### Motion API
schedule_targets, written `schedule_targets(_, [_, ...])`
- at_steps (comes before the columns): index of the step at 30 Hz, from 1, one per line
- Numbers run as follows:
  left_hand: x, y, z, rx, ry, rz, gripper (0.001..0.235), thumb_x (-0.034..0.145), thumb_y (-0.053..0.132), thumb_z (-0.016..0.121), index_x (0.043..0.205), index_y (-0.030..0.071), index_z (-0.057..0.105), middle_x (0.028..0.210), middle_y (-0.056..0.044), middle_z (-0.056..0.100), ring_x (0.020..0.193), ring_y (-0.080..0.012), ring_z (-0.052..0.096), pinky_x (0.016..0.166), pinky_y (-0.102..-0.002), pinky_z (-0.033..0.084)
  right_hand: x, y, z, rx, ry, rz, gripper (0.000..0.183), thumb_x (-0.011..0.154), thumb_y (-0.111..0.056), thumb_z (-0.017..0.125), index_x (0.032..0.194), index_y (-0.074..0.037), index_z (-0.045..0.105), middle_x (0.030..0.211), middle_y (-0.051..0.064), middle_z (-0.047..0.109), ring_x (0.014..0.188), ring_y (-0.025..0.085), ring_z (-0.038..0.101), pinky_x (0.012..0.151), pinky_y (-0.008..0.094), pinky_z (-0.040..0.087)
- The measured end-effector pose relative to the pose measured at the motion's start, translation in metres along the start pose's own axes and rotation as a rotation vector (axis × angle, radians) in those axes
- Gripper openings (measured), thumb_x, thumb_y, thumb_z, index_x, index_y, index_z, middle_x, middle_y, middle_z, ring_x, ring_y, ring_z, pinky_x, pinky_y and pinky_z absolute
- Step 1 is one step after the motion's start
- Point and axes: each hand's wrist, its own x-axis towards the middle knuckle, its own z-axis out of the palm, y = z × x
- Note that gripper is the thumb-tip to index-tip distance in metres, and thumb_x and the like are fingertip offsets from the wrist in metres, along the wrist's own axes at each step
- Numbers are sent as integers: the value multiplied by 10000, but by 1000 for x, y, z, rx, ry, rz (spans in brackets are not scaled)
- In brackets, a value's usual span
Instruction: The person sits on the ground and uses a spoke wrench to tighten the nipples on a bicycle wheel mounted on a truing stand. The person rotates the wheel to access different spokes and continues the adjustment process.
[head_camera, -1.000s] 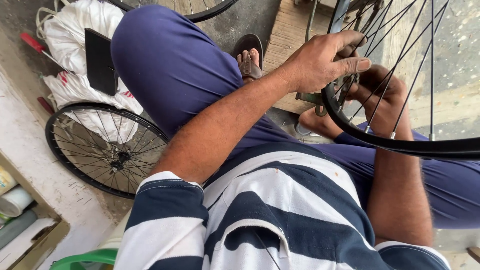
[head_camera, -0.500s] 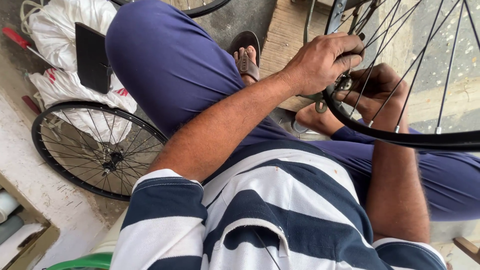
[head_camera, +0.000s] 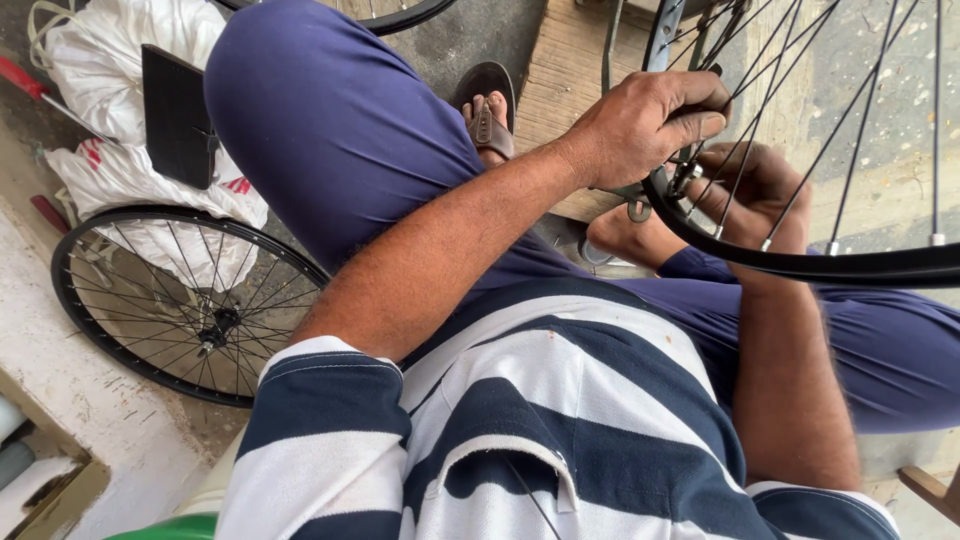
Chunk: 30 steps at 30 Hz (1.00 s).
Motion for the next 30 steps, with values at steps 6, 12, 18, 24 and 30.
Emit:
schedule_targets(6, [-1, -1, 0, -89, -82, -7, 259, 987, 342, 678, 1132, 132, 717, 939, 17, 760, 881, -111, 752, 821, -316, 615, -3, -8, 9, 165, -24, 29, 278, 1028, -43, 752, 1280, 29, 658, 1183, 98, 739, 1006, 128, 696, 937, 263, 571])
schedule_targets(12, [-10, -4, -11, -139, -328, 28, 397, 862, 406, 808, 1088, 88, 734, 987, -41, 783, 949, -171, 756, 857, -346, 598, -41, -12, 16, -286, 73, -100, 283, 1019, -73, 728, 1257, 40, 626, 1097, 118, 733, 1038, 130, 715, 917, 266, 593])
schedule_targets(18, [-9, 22, 14, 398, -152, -131, 396, 926, 432, 755, 1044, 87, 600, 867, -67, 699, 815, -206, 703, 744, -415, 551, -41, -11, 36, -712, 184, -273, 161, 987, -85, 830, 1073, -2, 722, 886, 126, 716, 711, 176, 682, 616, 315, 514])
schedule_targets(24, [-4, 27, 22, 443, -74, -64, 377, 966, 349, 745, 1158, 74, 574, 822, -61, 722, 662, -162, 679, 595, -328, 556, -46, -32, 38, -767, 154, -387, 136, 1014, -82, 804, 1093, -11, 719, 911, 95, 723, 747, 187, 705, 657, 287, 535])
schedule_targets(30, [-19, 40, -18, -683, -555, -74, 397, 991, 259, 745, 1292, 19, 646, 1004, -84, 742, 785, -139, 685, 735, -291, 610, -70, -85, 19, -676, 242, -400, 49, 973, -32, 785, 1019, -49, 785, 847, 42, 774, 512, 78, 625, 459, 223, 420])
